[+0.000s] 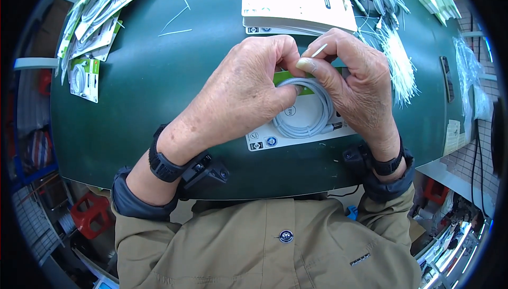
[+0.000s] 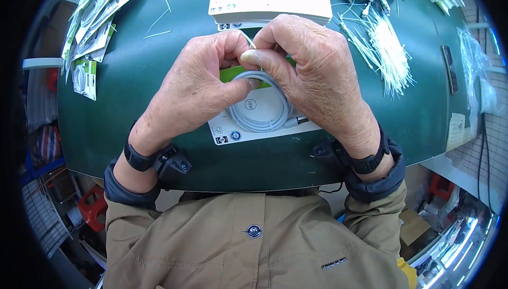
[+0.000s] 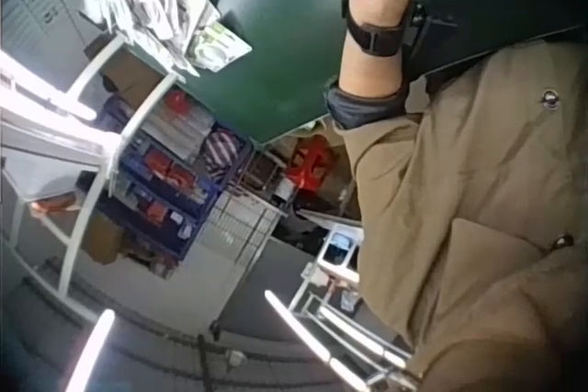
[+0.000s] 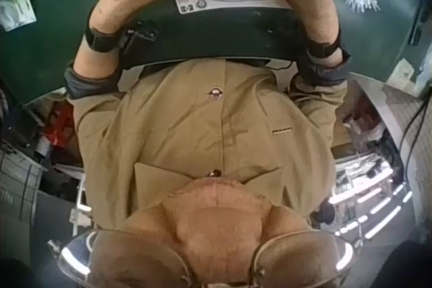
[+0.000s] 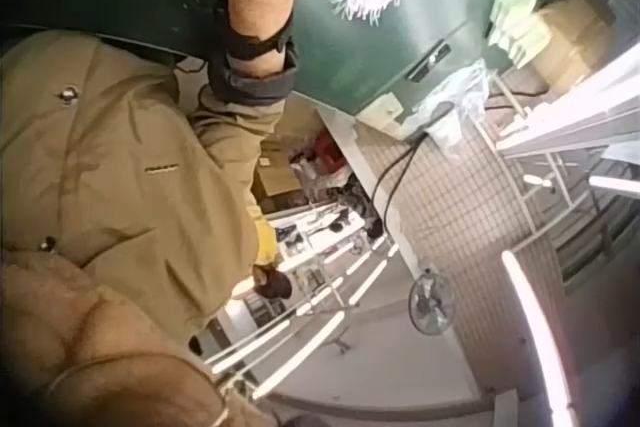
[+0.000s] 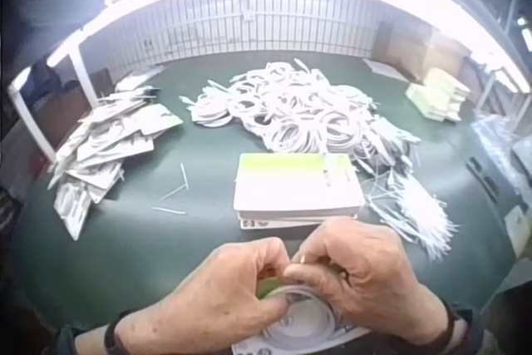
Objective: The person packages a cable by placing it onto a card, threading a zip tie through the card and around the cable, and pulling the zip tie tight by hand. They place the assembled unit onto a stack and repeat the process with another cable and card.
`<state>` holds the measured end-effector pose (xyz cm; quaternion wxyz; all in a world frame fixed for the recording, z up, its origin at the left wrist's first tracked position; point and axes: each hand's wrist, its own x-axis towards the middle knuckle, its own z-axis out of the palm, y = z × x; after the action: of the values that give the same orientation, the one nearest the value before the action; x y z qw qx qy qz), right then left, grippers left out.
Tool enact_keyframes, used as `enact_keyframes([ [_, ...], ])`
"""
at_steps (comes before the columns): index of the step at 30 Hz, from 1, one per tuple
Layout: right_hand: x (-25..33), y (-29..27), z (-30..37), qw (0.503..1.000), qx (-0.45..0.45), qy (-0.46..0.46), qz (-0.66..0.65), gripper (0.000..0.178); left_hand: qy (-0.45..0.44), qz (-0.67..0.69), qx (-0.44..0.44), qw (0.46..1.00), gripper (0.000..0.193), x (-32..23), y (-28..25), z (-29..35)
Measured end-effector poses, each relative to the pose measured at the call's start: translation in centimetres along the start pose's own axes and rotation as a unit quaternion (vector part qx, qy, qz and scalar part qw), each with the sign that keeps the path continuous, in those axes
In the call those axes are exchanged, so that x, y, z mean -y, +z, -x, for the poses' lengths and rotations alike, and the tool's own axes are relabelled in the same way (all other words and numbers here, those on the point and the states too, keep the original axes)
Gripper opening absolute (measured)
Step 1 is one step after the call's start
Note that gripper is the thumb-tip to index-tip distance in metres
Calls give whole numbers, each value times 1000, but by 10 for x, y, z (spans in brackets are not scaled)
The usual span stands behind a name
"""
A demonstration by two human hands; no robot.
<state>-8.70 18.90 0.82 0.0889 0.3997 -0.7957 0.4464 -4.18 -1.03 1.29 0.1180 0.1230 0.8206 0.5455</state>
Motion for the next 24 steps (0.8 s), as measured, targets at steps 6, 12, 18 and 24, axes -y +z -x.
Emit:
enact_keyframes([
  [6, 0, 2, 1, 1000, -17, -15, 14, 17, 46, -26, -31, 998, 11, 1, 2, 2],
  [12, -1, 2, 3, 999, -29, -8, 27, 15, 52, -41, -30, 997, 10, -3, 2, 4],
  [18, -1, 4, 3, 999, -41, -13, 32, 14, 42, -26, -30, 998, 11, -2, 2, 4],
  [24, -2, 5, 4, 999, -42, -9, 31, 13, 43, -29, -36, 998, 11, -1, 5, 3],
])
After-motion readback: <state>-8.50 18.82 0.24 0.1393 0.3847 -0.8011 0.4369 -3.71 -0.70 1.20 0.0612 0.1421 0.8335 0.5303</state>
